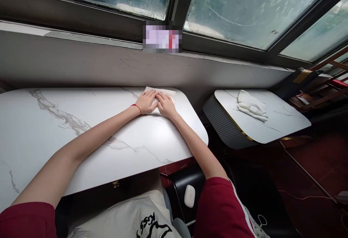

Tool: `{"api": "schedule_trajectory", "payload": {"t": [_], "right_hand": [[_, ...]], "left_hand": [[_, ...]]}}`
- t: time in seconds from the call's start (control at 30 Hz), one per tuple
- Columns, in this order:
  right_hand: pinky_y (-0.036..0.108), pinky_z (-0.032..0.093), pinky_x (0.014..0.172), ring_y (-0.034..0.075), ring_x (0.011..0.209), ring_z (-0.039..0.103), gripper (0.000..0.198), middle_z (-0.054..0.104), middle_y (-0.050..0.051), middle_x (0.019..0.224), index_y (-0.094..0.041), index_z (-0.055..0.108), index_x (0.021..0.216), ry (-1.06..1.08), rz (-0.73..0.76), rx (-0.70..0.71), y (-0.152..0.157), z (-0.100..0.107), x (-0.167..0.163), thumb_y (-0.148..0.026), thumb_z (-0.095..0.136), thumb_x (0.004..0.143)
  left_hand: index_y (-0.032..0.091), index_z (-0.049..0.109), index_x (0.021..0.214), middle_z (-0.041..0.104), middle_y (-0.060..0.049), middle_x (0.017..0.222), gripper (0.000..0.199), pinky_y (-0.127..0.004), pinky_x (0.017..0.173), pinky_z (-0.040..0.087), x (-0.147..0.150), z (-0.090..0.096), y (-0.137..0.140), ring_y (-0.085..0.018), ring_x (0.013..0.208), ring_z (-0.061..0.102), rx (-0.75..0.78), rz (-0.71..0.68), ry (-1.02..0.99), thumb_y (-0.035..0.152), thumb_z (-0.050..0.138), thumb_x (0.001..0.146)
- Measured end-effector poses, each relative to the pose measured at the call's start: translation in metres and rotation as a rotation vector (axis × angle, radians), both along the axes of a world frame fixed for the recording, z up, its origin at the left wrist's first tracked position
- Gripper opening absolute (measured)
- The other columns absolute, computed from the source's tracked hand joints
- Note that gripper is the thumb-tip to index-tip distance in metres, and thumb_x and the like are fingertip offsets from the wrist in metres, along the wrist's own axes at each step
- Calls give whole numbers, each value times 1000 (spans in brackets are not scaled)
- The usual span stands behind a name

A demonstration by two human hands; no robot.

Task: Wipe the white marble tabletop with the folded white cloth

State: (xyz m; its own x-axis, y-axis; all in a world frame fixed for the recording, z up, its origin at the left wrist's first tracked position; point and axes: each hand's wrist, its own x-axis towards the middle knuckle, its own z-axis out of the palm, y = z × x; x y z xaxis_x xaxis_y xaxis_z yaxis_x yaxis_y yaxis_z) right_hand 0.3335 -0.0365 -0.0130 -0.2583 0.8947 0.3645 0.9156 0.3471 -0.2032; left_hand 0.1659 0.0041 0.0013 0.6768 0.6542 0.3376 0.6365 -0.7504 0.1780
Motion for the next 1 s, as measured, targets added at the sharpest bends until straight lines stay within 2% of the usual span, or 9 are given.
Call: {"api": "schedule_trajectory", "payload": {"t": [0.2, 0.4, 0.53, 0.7, 0.83, 1.0], "right_hand": [[55, 37, 117, 30, 145, 43, 56, 50, 16, 154, -14, 52, 145, -1, 17, 15, -62, -2, 21, -20, 34, 92], [54, 40, 117, 27, 145, 45, 57, 52, 11, 153, -21, 48, 150, 12, 57, 56, -140, 2, 41, -18, 35, 94], [56, 42, 116, 28, 145, 45, 58, 49, 11, 156, -24, 43, 154, 26, 23, 75, -191, 0, 44, -19, 35, 97], [56, 42, 116, 31, 143, 48, 61, 47, 10, 158, -24, 40, 157, 14, -52, 121, -217, -5, 44, -20, 37, 96], [56, 42, 115, 32, 143, 48, 62, 48, 13, 156, -24, 36, 157, 0, -52, 107, -215, -4, 44, -19, 38, 95], [56, 37, 119, 30, 149, 39, 62, 43, 16, 159, -19, 29, 159, -55, 38, 40, -201, 0, 55, -19, 34, 97]], "left_hand": [[-1, 47, 145, 46, -26, 154, 62, -49, 118, 31, 18, -5, -50, -35, 147, 40, 24, -83, 23, 35, 44, 95], [-9, 39, 149, 38, -31, 157, 66, -54, 121, 27, 41, -9, -128, -40, 150, 33, -2, -62, 57, 34, 37, 98], [-8, 38, 149, 37, -31, 158, 67, -54, 122, 26, 45, -10, -169, -41, 151, 32, 15, -156, 69, 35, 37, 98], [-2, 40, 150, 39, -28, 158, 66, -56, 120, 28, 47, -8, -180, -40, 151, 33, 21, -239, 80, 37, 38, 97], [-6, 41, 148, 38, -30, 158, 68, -54, 122, 27, 49, -5, -177, -41, 151, 32, -10, -253, 77, 37, 40, 96], [-8, 41, 147, 39, -30, 157, 69, -53, 122, 26, 53, -2, -169, -43, 150, 32, -15, -246, 92, 37, 41, 95]]}}
